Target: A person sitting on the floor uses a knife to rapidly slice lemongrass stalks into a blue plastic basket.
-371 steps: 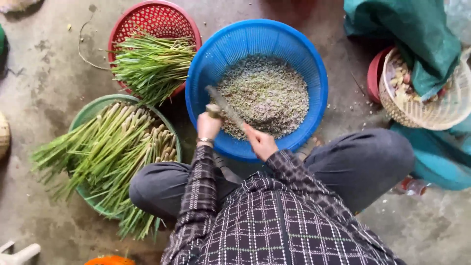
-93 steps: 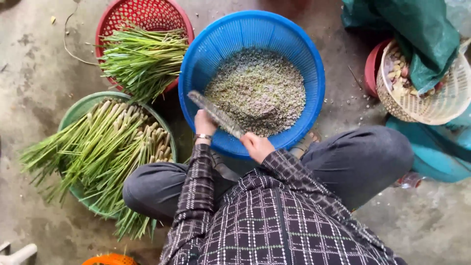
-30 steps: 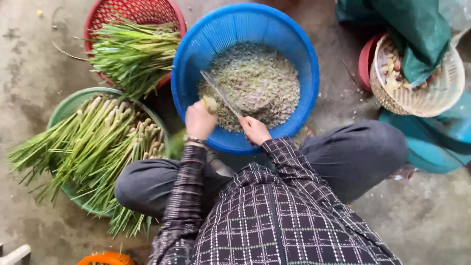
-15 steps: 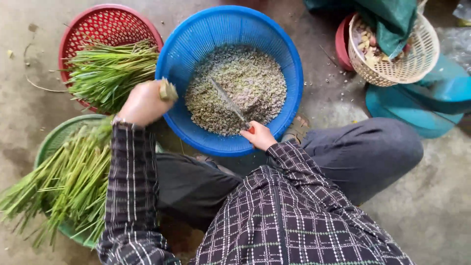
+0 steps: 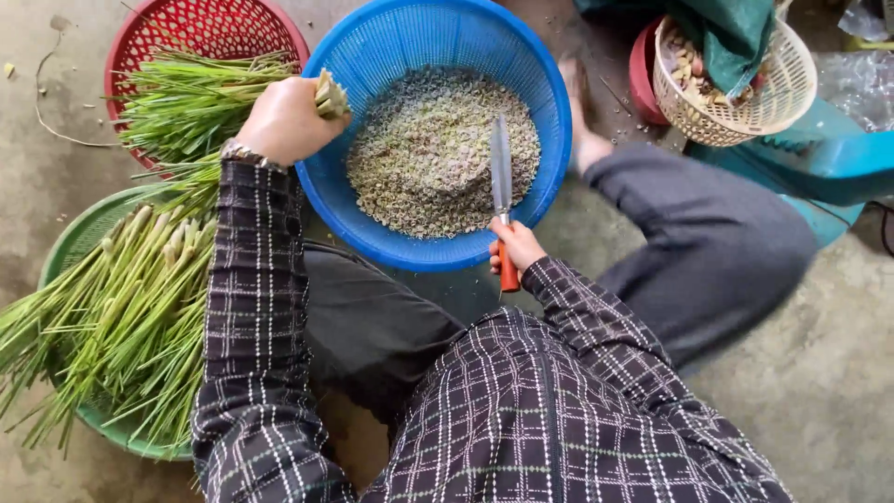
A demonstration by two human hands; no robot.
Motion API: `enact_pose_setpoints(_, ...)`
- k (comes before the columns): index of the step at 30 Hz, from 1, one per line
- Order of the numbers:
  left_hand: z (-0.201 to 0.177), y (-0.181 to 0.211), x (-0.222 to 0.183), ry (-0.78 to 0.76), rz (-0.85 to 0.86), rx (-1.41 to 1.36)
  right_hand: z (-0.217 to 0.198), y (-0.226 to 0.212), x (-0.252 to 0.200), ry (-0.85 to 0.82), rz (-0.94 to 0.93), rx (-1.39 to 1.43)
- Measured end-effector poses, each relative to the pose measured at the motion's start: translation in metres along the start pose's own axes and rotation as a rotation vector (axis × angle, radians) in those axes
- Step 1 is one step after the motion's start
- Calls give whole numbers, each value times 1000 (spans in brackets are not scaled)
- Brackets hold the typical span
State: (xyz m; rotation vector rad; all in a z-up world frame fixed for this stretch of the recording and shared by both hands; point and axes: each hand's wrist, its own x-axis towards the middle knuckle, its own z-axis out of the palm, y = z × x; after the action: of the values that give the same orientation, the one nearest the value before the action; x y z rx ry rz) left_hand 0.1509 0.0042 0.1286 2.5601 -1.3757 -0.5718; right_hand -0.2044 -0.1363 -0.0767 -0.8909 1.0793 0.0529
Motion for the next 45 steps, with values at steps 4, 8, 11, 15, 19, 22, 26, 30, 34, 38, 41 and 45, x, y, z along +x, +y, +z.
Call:
enact_pose_setpoints(4,1,-2,-18,52,26,6,-8,4,3,33,-65,-65)
enact_pose_setpoints(8,49,-22,-3,254,-46,184,5,6,16,12,-232,-110)
enact_pose_setpoints(11,91,21,-15,350,-118,457,38,-22,-3,-67,-400,-90)
enact_pose_setpoints(15,182,82,-29,319,-55,418,77,-37,1,-202,-509,41)
enact_pose_setpoints(19,201,113,-50,87,-269,60,78,-39,16,-235,-584,-68)
enact_pose_setpoints(22,212,120,-61,134,-265,18,72,-36,14,-81,-519,-454)
enact_pose_setpoints(26,228,110,-63,-86,-200,-82,63,-22,20,-48,-609,-444)
enact_pose_setpoints(30,207,83,-51,-421,-68,-270,56,-12,23,-52,-749,-444)
enact_pose_setpoints(34,182,73,-26,-675,-116,-695,63,-18,26,-82,-875,-309)
enact_pose_setpoints(38,183,80,-26,-823,-215,-911,56,-19,30,-69,-989,-426)
enact_pose_setpoints(41,182,83,-17,-530,-255,-538,55,-27,37,-51,-903,-440)
enact_pose_setpoints(45,188,44,-17,38,-414,-207,48,-34,47,-141,-647,-308)
